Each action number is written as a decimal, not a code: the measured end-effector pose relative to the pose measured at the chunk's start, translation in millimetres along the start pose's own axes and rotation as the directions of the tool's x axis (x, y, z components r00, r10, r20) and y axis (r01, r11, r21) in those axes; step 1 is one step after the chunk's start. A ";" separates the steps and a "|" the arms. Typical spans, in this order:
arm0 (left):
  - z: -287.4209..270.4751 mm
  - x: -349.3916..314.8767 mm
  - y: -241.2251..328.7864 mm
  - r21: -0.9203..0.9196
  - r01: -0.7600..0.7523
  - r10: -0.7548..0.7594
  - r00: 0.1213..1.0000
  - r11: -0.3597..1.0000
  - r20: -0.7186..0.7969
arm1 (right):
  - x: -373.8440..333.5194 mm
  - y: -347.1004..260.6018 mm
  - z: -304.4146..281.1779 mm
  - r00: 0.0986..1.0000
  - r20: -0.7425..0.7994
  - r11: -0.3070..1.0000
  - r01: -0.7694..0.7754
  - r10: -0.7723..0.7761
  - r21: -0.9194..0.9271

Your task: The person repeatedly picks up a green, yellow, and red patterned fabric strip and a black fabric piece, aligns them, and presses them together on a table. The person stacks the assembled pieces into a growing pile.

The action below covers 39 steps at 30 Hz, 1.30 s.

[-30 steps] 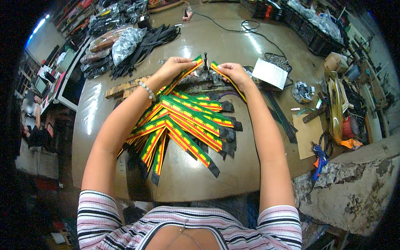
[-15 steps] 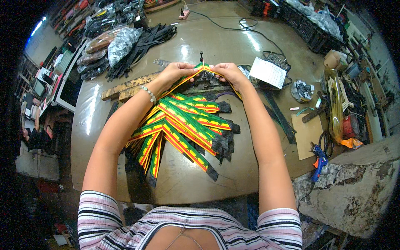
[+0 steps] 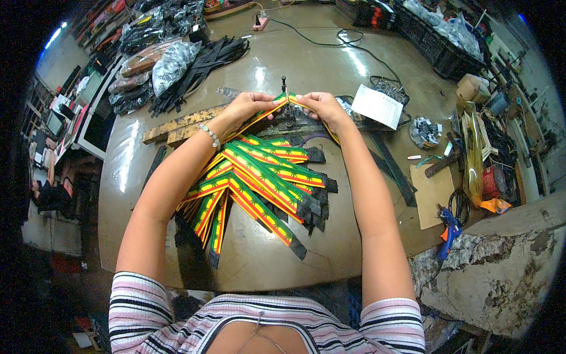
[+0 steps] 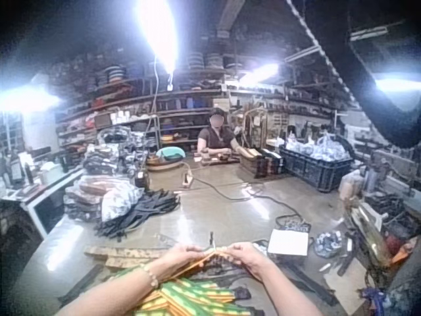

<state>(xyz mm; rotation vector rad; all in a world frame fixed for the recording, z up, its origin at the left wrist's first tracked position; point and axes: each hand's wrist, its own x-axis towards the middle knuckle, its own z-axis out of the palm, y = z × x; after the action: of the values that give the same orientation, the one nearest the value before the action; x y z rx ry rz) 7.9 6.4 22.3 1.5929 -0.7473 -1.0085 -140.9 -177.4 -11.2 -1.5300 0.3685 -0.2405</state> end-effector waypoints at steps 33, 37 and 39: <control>-6.7 -245.3 109.8 0.537 -0.586 0.777 0.582 0.607 -0.242 | -196.7 -133.5 92.2 0.668 -0.136 0.505 0.398 -0.732 -0.765; 67.3 -320.4 -29.6 0.566 -0.233 0.482 0.807 0.791 -0.341 | -278.8 -49.0 170.5 0.949 -0.132 0.766 0.144 -0.286 -0.627; 85.6 -326.4 -82.4 0.604 -0.123 0.414 0.832 0.787 -0.370 | -290.4 -10.2 185.5 0.976 -0.089 0.752 0.094 -0.199 -0.652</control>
<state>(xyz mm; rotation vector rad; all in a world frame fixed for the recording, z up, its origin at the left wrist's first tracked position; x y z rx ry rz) -217.1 270.7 11.0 2.0510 -0.9341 -0.1230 -337.4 103.7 23.6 -2.2444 0.4838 -0.3842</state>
